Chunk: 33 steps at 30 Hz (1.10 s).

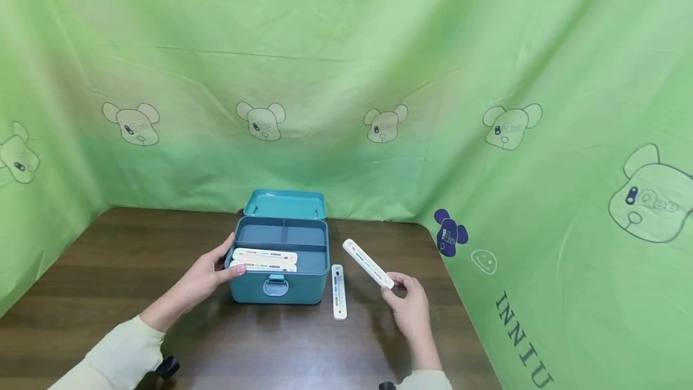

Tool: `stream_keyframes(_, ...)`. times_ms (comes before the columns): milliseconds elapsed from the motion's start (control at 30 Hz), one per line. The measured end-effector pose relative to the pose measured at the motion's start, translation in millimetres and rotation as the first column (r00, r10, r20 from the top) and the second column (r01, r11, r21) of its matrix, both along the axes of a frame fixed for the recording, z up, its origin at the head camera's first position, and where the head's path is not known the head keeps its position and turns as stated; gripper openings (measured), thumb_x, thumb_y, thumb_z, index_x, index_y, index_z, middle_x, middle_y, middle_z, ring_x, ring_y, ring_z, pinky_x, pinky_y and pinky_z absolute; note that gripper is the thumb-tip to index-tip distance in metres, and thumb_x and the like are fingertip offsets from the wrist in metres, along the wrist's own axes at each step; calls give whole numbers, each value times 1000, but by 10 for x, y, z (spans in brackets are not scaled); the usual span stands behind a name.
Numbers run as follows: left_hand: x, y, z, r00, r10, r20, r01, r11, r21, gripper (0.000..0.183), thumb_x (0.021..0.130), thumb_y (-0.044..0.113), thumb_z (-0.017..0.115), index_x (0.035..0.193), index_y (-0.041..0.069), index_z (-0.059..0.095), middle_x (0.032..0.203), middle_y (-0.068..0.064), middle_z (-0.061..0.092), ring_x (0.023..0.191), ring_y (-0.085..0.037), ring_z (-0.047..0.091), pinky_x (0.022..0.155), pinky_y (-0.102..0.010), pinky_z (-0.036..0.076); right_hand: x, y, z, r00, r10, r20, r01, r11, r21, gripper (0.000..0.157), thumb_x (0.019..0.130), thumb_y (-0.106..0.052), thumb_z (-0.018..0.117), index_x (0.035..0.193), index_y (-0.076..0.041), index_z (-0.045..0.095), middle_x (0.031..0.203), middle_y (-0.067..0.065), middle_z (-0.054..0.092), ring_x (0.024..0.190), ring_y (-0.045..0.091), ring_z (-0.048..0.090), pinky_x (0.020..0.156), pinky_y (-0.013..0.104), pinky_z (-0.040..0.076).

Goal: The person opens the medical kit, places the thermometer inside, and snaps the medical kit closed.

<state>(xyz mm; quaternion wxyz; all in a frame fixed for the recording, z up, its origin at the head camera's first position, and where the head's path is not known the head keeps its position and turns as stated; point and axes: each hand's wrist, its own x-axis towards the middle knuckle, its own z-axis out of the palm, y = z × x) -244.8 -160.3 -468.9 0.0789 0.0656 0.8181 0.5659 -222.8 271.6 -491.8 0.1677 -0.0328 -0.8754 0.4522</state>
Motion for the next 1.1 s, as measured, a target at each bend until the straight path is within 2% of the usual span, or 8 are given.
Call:
stream_keyframes(133, -5, 2, -16, 1000, 0, 4, 1, 1000, -4, 105, 91, 47, 75, 166, 12, 9, 171, -15, 16, 154, -38, 26, 117, -53, 35, -52, 53, -2, 993, 67, -98, -66, 998, 17, 31, 85, -2, 79, 115, -4, 74, 111, 11, 69, 104, 20, 56, 91, 26, 41)
stream_keyframes(267, -8, 3, -20, 1000, 0, 6, 0, 1000, -8, 105, 91, 47, 75, 166, 12, 9, 171, -15, 15, 154, -39, 25, 118, -53, 34, -110, 62, 25, 968, 148, -202, -149, 989, 14, 32, 83, 3, 80, 113, -6, 75, 111, 9, 69, 105, 10, 51, 92, 20, 37)
stream_keyframes(367, -16, 6, -20, 1000, 5, 8, -5, 1000, -7, 106, 91, 47, 76, 166, 12, 10, 171, -14, 16, 154, -39, 26, 118, -53, 34, -136, 29, 106, 953, 190, -235, -194, 981, 6, 33, 82, 6, 79, 113, -5, 74, 112, 11, 68, 105, 8, 49, 92, 16, 35)
stream_keyframes(533, -28, 5, -21, 1000, 9, 10, -9, 1000, -4, 106, 90, 48, 76, 166, 13, 10, 171, -15, 17, 153, -39, 27, 116, -52, 36, -92, -64, 382, 933, 286, -219, -277, 958, 75, 33, 82, 10, 76, 114, 4, 72, 113, 19, 67, 106, 15, 50, 93, 25, 38)
stream_keyframes(667, -26, 5, -16, 1000, 12, 8, -12, 1000, -3, 106, 90, 48, 76, 166, 13, 10, 171, -15, 17, 153, -39, 28, 116, -52, 36, -93, -97, 567, 911, 373, -177, -349, 925, 152, 30, 84, 9, 75, 114, 5, 70, 114, 20, 67, 109, 18, 52, 95, 23, 38)
stream_keyframes(767, -24, 5, -16, 1000, 11, 4, -11, 1000, -5, 106, 90, 48, 76, 166, 13, 10, 171, -14, 17, 153, -39, 27, 116, -52, 36, -199, -71, 547, 898, 408, -165, -378, 907, 186, 30, 86, 7, 75, 115, 1, 71, 116, 16, 68, 110, 19, 52, 97, 20, 36)
stream_keyframes(933, -18, 9, -12, 1000, 7, 0, -7, 1000, -5, 106, 90, 48, 76, 166, 12, 10, 171, -14, 17, 153, -38, 27, 116, -52, 36, -410, -16, 454, 885, 444, -141, -409, 885, 224, 32, 86, 0, 77, 117, -10, 72, 118, 5, 69, 113, 16, 51, 98, 24, 37)
stream_keyframes(1100, -18, 4, -9, 1000, 8, -3, -8, 1000, -9, 106, 90, 48, 76, 166, 12, 10, 171, -14, 17, 154, -38, 27, 117, -51, 35, -512, -40, 509, 861, 495, -114, -456, 852, 257, 33, 86, -3, 78, 116, -16, 73, 116, -1, 68, 113, 15, 52, 100, 29, 39)
